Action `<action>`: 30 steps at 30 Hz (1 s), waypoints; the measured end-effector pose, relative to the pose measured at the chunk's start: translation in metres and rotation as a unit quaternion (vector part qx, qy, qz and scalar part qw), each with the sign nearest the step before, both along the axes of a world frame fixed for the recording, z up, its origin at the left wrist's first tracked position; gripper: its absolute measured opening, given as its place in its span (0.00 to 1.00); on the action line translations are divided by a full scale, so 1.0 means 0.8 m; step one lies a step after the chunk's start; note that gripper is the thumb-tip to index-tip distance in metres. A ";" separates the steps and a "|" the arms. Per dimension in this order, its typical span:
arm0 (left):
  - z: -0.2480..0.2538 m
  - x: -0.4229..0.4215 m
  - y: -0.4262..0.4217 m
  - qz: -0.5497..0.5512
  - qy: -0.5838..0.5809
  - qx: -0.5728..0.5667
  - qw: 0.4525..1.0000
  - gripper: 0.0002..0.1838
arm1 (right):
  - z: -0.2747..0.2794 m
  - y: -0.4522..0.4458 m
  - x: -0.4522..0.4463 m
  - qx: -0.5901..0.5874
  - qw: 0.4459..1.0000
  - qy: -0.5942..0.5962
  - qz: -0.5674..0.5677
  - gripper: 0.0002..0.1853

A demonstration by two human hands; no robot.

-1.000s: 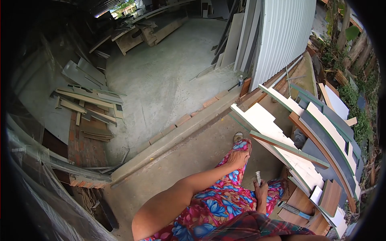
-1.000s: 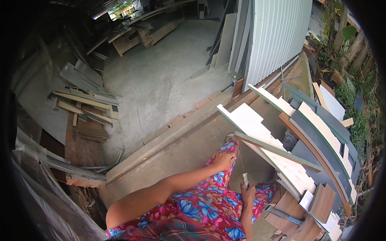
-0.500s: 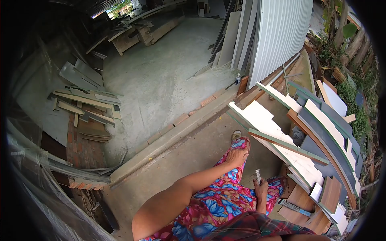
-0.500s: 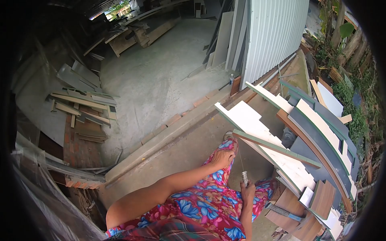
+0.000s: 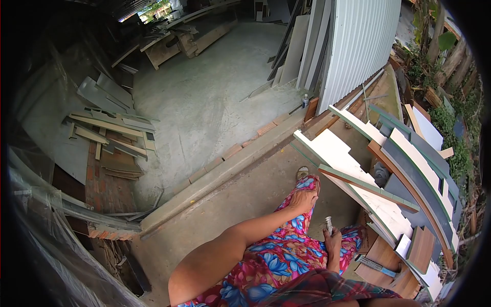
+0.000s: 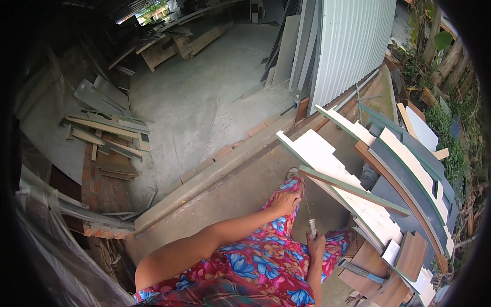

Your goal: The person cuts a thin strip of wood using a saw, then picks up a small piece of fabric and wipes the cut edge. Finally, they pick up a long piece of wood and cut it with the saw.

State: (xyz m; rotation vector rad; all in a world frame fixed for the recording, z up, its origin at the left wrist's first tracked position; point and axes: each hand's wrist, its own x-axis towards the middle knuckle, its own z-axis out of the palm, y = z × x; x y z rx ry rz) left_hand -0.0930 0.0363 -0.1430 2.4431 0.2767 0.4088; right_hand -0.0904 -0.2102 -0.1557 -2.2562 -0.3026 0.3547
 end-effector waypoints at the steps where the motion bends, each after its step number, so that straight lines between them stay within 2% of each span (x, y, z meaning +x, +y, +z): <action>1: -0.001 0.000 0.000 0.001 -0.002 0.000 1.000 0.11 | -0.001 0.000 0.000 0.003 1.000 0.003 0.000 0.16; 15: 0.005 -0.001 -0.002 0.012 0.012 0.001 1.000 0.11 | 0.018 0.010 -0.003 -0.009 1.000 0.015 0.010 0.15; 23: 0.017 -0.002 -0.003 0.012 0.005 -0.002 1.000 0.10 | 0.005 0.007 -0.003 -0.009 1.000 -0.005 0.016 0.15; 30: 0.005 0.004 -0.002 0.012 0.002 -0.004 1.000 0.10 | 0.020 0.015 -0.007 -0.008 1.000 -0.013 0.023 0.15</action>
